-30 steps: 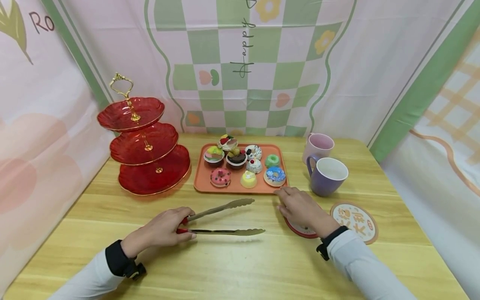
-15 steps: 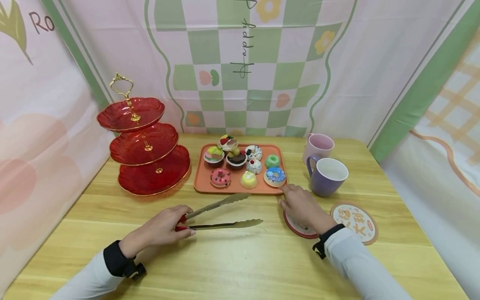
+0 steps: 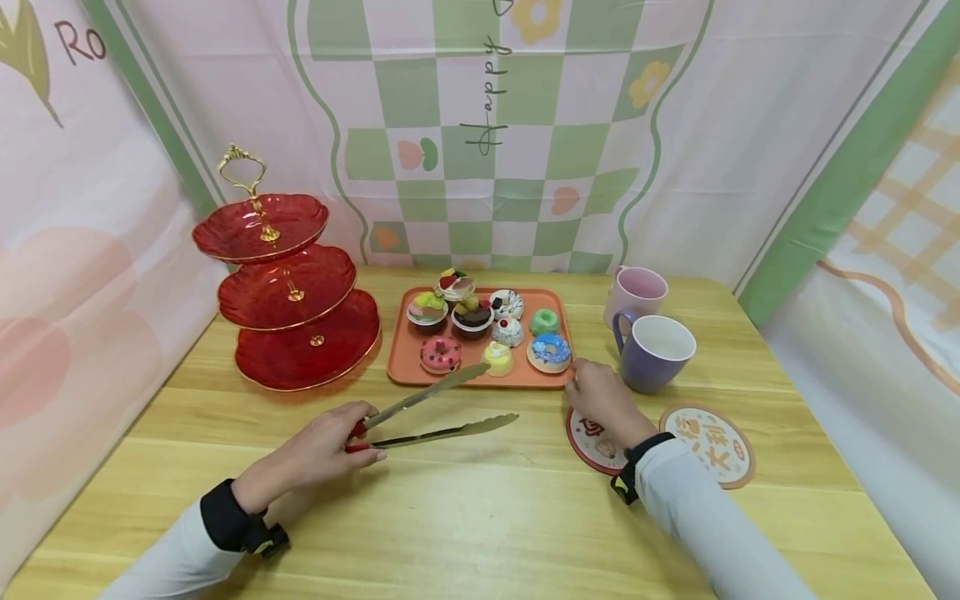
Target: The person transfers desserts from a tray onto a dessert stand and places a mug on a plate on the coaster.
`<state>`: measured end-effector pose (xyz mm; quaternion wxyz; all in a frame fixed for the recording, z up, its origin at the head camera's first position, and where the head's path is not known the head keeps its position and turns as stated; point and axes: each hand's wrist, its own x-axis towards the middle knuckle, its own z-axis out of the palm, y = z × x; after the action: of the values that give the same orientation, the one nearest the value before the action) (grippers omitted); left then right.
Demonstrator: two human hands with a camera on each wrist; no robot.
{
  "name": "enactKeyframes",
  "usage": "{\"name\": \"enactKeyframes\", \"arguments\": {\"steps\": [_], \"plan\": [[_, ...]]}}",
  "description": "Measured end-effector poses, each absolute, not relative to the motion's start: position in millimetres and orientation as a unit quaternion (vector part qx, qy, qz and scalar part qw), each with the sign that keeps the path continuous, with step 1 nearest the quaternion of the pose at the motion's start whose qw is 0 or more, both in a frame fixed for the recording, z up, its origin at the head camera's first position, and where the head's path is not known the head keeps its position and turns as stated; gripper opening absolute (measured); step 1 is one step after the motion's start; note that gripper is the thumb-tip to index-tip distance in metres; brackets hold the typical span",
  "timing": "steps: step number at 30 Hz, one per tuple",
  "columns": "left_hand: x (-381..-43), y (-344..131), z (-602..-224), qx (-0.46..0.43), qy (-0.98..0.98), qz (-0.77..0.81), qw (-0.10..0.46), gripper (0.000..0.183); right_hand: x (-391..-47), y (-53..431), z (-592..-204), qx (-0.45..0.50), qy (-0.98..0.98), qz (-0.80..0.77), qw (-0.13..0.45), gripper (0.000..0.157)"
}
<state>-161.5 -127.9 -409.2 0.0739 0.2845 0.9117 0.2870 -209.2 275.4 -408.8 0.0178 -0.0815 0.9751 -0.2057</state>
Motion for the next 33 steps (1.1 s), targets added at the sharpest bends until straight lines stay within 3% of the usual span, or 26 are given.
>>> {"name": "enactKeyframes", "arguments": {"steps": [10, 21, 33], "plan": [[-163, -126, -408, 0.275, 0.915, 0.289, 0.057, 0.044, -220, 270, -409, -0.043, 0.971, -0.222, 0.08, 0.037], [-173, -123, -401, 0.235, 0.923, 0.302, 0.051, 0.04, -228, 262, -407, 0.039, 0.962, -0.25, 0.1, 0.026], [-184, -108, -388, 0.163, 0.934, 0.311, 0.062, 0.032, -227, 259, -406, 0.041, 0.963, -0.244, 0.104, 0.022]]}}
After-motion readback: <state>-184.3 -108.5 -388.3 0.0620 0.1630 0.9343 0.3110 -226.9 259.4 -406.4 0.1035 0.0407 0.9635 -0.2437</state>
